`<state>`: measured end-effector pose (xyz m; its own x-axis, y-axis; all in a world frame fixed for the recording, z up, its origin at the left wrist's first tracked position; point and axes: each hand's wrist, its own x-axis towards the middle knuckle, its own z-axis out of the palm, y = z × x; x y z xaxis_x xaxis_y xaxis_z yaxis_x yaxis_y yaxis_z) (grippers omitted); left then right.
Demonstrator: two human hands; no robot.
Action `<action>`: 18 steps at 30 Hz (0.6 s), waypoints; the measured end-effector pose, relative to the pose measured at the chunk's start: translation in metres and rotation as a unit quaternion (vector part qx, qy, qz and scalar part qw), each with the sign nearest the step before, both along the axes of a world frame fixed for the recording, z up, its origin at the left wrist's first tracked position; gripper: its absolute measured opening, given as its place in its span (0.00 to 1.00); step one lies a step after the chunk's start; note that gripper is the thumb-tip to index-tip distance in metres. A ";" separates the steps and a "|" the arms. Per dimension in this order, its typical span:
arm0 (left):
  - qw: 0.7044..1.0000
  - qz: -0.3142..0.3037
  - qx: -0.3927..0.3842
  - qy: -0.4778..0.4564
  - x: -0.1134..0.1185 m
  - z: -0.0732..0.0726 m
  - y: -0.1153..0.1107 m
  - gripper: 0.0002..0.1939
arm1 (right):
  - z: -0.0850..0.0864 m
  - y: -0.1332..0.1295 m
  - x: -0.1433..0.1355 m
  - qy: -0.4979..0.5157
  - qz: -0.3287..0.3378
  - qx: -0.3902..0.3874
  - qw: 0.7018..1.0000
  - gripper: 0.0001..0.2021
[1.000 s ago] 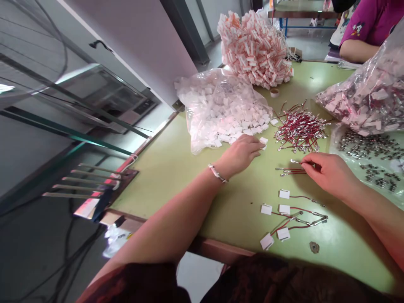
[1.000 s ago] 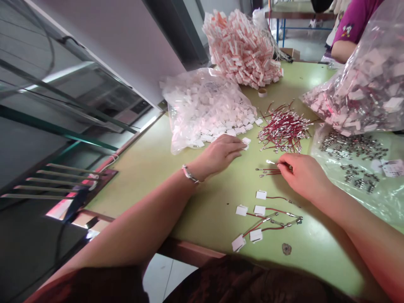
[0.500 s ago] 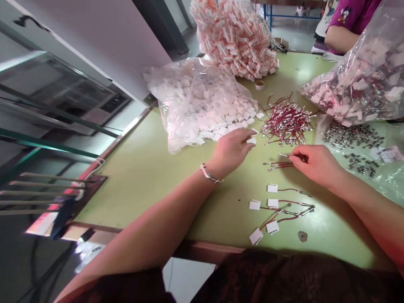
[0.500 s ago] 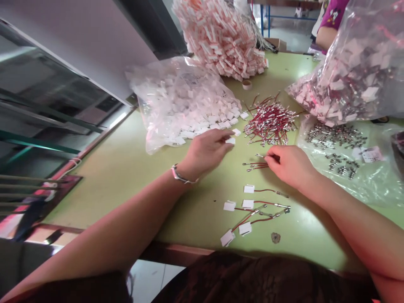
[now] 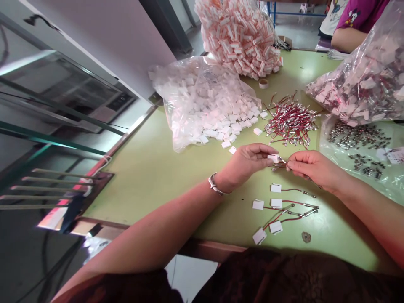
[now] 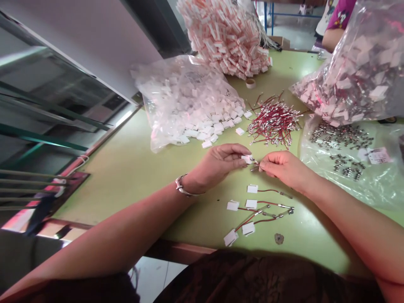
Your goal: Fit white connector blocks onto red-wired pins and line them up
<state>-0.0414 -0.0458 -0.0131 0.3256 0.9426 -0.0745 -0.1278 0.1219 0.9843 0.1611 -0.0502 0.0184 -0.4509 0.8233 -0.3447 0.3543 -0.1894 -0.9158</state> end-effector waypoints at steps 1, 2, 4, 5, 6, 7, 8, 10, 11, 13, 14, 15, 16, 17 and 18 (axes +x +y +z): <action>1.000 0.001 0.003 -0.002 0.000 0.000 0.000 0.11 | -0.001 0.000 0.000 0.003 0.001 -0.014 1.000 0.11; 1.000 0.005 0.005 -0.003 0.000 0.000 0.000 0.10 | -0.001 0.000 0.000 0.007 0.002 -0.029 1.000 0.11; 1.000 0.014 0.006 -0.008 0.000 0.000 0.000 0.10 | -0.002 -0.001 0.000 0.014 0.001 -0.053 0.998 0.10; 1.000 0.016 0.002 -0.009 -0.001 0.000 0.000 0.10 | -0.002 -0.002 0.000 0.017 -0.001 -0.063 0.998 0.10; 1.000 0.016 -0.002 -0.008 -0.001 0.000 0.001 0.10 | -0.002 -0.002 0.000 0.020 -0.004 -0.070 0.997 0.10; 1.000 0.012 -0.007 -0.006 -0.002 0.000 0.001 0.11 | -0.001 -0.002 0.000 0.023 -0.005 -0.076 0.997 0.10; 1.000 0.005 -0.010 -0.001 -0.003 0.000 0.002 0.10 | -0.001 -0.002 0.000 0.027 -0.004 -0.083 0.996 0.10; 1.000 -0.022 -0.012 0.016 -0.006 0.002 0.002 0.10 | 0.000 0.000 0.002 0.037 0.005 -0.105 0.994 0.09; 0.999 -0.040 -0.013 0.024 -0.007 0.003 0.002 0.09 | 0.000 0.001 0.003 0.041 0.014 -0.122 0.992 0.09; 0.996 -0.074 -0.022 0.033 -0.008 0.005 0.002 0.09 | 0.000 0.003 0.004 0.044 0.029 -0.155 0.987 0.09; 0.995 -0.085 -0.030 0.032 -0.008 0.006 0.002 0.09 | 0.000 0.003 0.004 0.041 0.029 -0.162 0.986 0.09; 0.995 -0.091 -0.038 0.029 -0.007 0.007 0.002 0.10 | 0.001 0.002 0.003 0.032 0.023 -0.156 0.987 0.09; 0.994 -0.092 -0.046 0.027 -0.007 0.007 0.001 0.11 | 0.001 0.001 0.002 0.017 0.015 -0.137 0.990 0.09; 0.994 -0.092 -0.051 0.027 -0.006 0.007 0.001 0.11 | 0.002 -0.001 0.000 -0.004 0.007 -0.107 0.994 0.09; 0.994 -0.092 -0.056 0.029 -0.005 0.007 0.001 0.11 | 0.003 -0.004 -0.003 -0.026 0.002 -0.071 0.997 0.09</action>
